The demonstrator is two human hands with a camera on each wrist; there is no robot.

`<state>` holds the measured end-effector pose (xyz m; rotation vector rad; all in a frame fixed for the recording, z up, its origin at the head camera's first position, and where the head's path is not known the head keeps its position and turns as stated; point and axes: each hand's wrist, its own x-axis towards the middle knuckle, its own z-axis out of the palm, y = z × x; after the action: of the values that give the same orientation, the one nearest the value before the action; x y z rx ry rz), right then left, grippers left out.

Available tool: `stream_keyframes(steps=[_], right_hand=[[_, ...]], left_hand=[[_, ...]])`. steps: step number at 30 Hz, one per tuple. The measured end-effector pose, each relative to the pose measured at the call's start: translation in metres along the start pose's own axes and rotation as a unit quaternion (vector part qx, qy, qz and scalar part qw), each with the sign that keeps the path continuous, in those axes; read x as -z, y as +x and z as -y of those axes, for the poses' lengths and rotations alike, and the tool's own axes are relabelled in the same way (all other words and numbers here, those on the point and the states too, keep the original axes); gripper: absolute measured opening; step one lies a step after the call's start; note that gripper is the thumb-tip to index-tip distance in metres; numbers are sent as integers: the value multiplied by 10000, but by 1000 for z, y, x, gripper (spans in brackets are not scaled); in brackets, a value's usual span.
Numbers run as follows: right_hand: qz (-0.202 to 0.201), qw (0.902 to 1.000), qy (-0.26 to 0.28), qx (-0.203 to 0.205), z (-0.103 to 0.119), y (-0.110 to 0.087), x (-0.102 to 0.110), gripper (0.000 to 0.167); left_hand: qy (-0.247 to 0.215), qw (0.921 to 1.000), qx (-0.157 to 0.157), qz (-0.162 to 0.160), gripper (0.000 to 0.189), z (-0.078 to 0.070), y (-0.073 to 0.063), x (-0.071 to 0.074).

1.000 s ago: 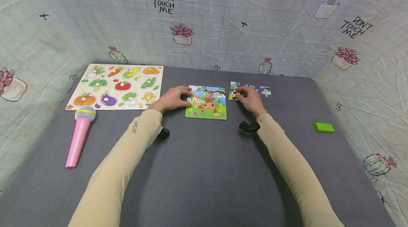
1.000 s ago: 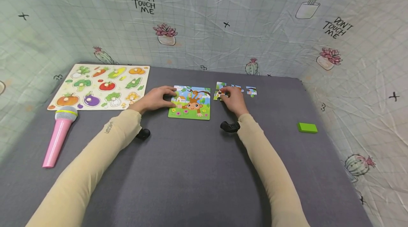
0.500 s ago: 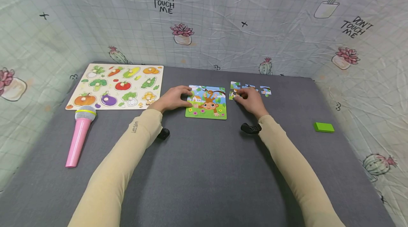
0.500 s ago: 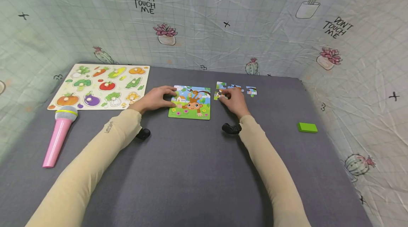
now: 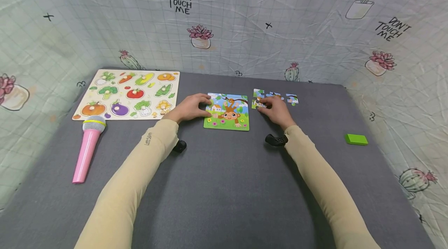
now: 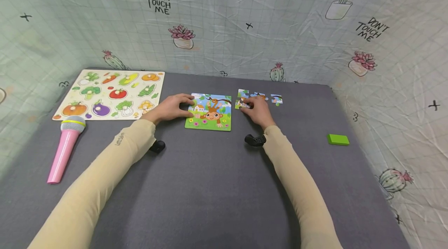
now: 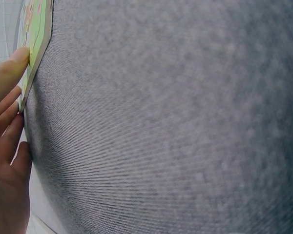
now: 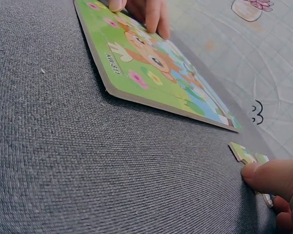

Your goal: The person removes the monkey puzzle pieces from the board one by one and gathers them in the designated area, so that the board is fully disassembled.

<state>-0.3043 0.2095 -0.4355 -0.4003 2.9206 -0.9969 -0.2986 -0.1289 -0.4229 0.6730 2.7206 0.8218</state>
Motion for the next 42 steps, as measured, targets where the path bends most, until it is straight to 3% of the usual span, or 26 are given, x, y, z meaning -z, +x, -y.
stream_keyframes(steps=[22,27,33,38,42], right_hand=[[61,9995,255,-183,1,3,1,40],[133,9964,767,-340,22,4,-2,40],[558,9881,1348,-478,60,5,-12,38],[701,9886,1309,-235,78,8,-28,34],[831,9882,1256,-283,80,9,-38,34]], left_hand=[[-45,10000,-69,-27,52,3,0,-1],[-62,9999,-71,-47,52,2,-1,-2],[-63,10000,-53,-46,52,2,0,-1],[-61,10000,-28,-42,52,1,0,-1],[-88,9999,-47,-39,53,1,-1,-1]])
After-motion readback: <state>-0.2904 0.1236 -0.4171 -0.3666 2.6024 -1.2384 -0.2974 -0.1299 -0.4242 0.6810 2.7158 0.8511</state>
